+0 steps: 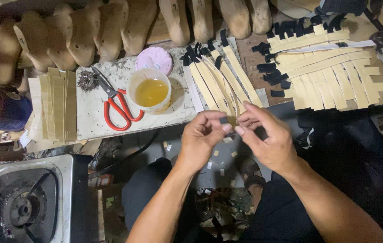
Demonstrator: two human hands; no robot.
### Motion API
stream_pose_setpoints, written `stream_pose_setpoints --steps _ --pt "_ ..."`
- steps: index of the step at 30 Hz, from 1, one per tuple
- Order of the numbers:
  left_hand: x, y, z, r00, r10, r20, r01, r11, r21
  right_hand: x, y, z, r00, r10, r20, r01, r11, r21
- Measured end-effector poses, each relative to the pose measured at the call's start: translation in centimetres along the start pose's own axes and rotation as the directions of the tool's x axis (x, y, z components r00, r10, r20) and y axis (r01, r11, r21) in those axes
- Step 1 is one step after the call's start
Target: The person attaches small black tape pieces to the ends of thin wooden strips, dipping a finger into a cup of yellow liquid between pieces. They fold and press the tape onto each strip and arrange the finished strips with stacks of similar strips on the workbench.
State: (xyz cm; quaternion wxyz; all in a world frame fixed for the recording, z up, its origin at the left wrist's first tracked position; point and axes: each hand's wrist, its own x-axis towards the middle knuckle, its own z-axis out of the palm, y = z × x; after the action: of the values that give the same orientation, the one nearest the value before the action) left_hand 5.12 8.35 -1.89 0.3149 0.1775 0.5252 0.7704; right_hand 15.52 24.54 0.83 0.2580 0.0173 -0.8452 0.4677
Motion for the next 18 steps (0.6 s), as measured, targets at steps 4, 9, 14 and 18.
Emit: stream_pose_setpoints --steps 4,9,14,18 --pt "-0.5 0.3 0.5 0.997 -0.038 0.071 0.025 0.984 0.176 -0.2 0.1 -0.2 0.997 0.073 0.001 -0.073 0.997 0.019" --pt "-1.2 1.4 1.1 0.992 -0.02 0.121 -0.011 0.968 0.252 -0.3 0.1 -0.3 0.984 0.175 0.031 -0.178 0.966 0.188" --pt "-1.1 1.2 0.8 0.985 -0.044 0.164 -0.017 0.936 0.351 -0.4 0.2 -0.8 0.967 0.25 -0.058 -0.226 0.938 0.264" --pt "-0.5 -0.1 0.1 0.984 -0.147 0.099 0.138 0.986 0.096 -0.1 0.4 -0.9 0.987 0.155 -0.043 -0.14 0.96 0.241"
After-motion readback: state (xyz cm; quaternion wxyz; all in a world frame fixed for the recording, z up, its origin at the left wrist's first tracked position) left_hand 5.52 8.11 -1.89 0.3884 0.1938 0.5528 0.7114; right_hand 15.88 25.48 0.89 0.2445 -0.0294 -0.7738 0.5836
